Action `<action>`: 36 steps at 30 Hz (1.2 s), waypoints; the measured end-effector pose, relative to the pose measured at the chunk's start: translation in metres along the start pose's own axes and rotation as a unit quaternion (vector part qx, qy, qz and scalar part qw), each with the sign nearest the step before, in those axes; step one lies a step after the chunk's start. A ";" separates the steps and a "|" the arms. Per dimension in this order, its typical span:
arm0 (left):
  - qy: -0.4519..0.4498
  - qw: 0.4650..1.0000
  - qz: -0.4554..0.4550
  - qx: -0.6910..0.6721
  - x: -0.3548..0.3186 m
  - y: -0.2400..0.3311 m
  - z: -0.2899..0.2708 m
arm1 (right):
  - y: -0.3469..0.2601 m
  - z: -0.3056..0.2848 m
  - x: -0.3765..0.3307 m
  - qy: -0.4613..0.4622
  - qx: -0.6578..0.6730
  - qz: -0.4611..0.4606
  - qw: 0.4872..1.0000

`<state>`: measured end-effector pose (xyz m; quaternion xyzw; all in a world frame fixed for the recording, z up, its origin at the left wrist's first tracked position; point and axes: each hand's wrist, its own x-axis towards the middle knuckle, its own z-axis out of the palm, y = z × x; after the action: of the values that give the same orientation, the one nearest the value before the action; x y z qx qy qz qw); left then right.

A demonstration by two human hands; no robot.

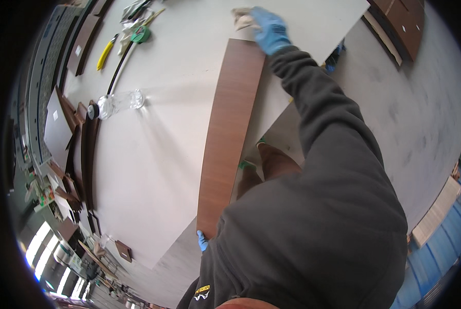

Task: The person applies a brown filler from a tube to the edge of a wooden panel, then wipes the edge with a cloth. They move the panel to a stack, pick up another panel, and wipe its surface with a cloth and water. The person handles multiple panels, wiping and stacking them.

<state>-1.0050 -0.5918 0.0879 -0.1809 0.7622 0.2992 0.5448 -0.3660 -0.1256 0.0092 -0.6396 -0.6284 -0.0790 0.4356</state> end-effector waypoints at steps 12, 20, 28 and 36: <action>0.006 0.973 0.220 0.073 -0.083 0.137 -0.029 | -0.063 -0.097 -0.094 -0.033 -0.015 0.027 0.999; -0.119 0.933 0.336 0.038 -0.143 0.221 -0.002 | -0.368 0.006 -0.256 -0.368 0.380 -0.200 0.824; -0.010 0.841 0.503 0.199 -0.137 0.256 0.003 | -0.166 -0.023 -0.170 -0.323 0.001 0.030 0.946; -0.049 0.831 0.522 0.188 -0.131 0.241 0.033 | 0.049 -0.234 -0.162 -0.046 -0.137 0.313 0.939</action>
<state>-1.0820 -0.3946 0.2655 0.3644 0.7569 0.3985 0.3680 -0.2511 -0.3901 0.0242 -0.8607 -0.3985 0.0055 0.3169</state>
